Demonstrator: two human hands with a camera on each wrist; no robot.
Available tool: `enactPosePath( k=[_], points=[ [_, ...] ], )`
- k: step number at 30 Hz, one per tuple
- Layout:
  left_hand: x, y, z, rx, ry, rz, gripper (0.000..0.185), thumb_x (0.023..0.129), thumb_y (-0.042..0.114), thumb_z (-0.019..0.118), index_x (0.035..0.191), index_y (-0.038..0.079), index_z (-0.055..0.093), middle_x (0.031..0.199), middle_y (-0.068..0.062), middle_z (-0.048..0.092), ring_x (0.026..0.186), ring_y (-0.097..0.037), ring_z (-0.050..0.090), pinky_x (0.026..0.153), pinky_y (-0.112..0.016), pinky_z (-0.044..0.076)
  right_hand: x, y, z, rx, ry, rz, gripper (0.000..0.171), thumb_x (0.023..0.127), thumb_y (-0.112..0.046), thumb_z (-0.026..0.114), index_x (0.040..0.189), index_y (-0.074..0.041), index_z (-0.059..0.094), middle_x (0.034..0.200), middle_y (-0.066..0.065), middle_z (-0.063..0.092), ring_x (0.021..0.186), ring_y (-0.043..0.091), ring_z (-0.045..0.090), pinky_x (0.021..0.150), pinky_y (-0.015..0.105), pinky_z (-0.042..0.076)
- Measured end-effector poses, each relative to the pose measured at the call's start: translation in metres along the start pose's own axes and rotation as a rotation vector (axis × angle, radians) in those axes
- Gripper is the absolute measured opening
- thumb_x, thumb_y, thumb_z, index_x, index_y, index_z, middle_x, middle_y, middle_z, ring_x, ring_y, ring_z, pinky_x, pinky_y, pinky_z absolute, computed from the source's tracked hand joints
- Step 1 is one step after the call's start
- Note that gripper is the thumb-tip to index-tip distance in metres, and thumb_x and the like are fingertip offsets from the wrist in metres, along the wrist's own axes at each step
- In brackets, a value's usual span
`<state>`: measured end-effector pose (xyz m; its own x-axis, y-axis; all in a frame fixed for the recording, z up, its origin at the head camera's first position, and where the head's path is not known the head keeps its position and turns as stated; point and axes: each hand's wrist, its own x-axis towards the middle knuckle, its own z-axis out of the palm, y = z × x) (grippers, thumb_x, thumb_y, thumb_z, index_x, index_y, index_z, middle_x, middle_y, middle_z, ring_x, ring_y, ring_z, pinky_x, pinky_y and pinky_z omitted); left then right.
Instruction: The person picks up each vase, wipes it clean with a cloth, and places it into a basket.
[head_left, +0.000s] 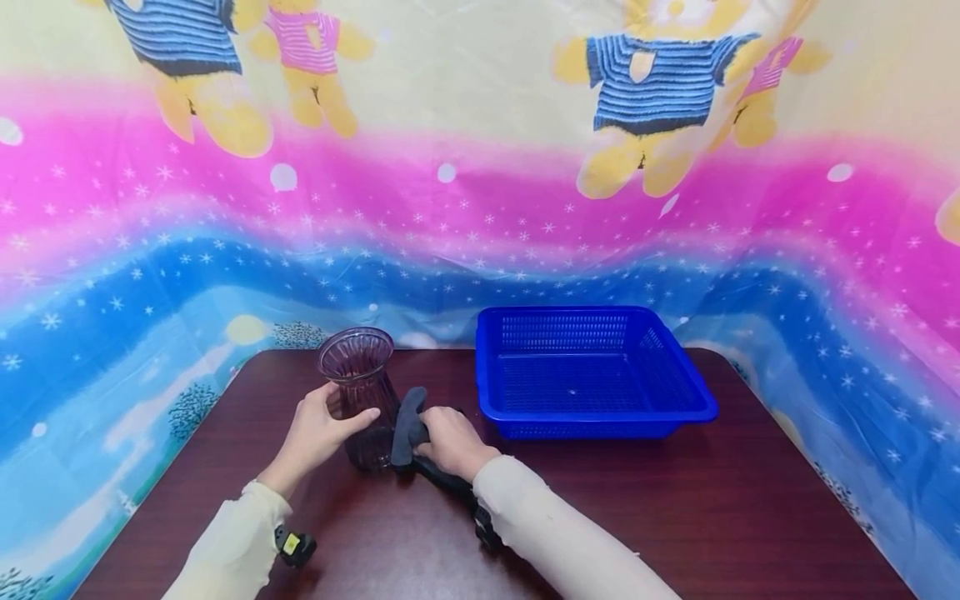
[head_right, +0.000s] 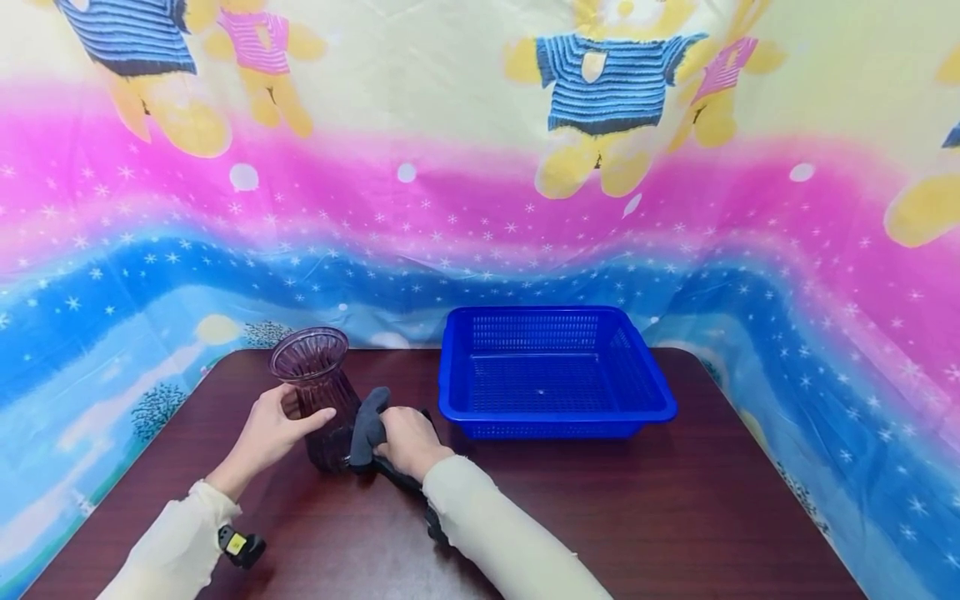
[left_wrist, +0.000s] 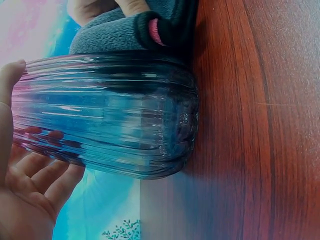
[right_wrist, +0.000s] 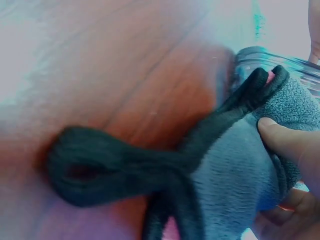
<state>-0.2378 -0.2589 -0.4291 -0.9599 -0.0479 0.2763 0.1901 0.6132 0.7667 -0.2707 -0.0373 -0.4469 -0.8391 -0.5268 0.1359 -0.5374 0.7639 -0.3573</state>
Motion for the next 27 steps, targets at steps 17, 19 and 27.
enactPosePath(
  k=[17, 19, 27],
  points=[
    [0.0, 0.003, -0.001, -0.007, 0.003, -0.006, 0.063, 0.086, 0.038, 0.081, 0.132, 0.001, 0.059, 0.126, -0.024, 0.069, 0.115, -0.037, 0.069, 0.094, -0.049, 0.058, 0.005, -0.017, -0.033, 0.027, 0.049, -0.042, 0.02, 0.086, -0.027, 0.082, 0.101, -0.016, 0.076, 0.094, -0.004, 0.075, 0.083, 0.009, 0.066, 0.077, 0.026, 0.054],
    [0.0, 0.002, -0.001, -0.008, 0.004, -0.004, 0.063, 0.086, 0.038, 0.081, 0.132, 0.0, 0.06, 0.126, -0.025, 0.069, 0.114, -0.038, 0.069, 0.094, -0.049, 0.058, 0.005, -0.019, -0.037, 0.029, 0.059, -0.045, 0.021, 0.086, -0.027, 0.082, 0.103, -0.016, 0.076, 0.096, -0.003, 0.076, 0.085, 0.01, 0.067, 0.078, 0.027, 0.055],
    [0.002, -0.001, 0.0, -0.004, -0.001, 0.009, 0.061, 0.086, 0.032, 0.082, 0.132, -0.001, 0.059, 0.125, -0.024, 0.07, 0.113, -0.036, 0.07, 0.093, -0.048, 0.059, 0.006, -0.028, -0.052, 0.027, 0.107, -0.062, 0.021, 0.086, -0.028, 0.082, 0.103, -0.017, 0.075, 0.093, -0.003, 0.074, 0.085, 0.011, 0.066, 0.077, 0.027, 0.054]
  ],
)
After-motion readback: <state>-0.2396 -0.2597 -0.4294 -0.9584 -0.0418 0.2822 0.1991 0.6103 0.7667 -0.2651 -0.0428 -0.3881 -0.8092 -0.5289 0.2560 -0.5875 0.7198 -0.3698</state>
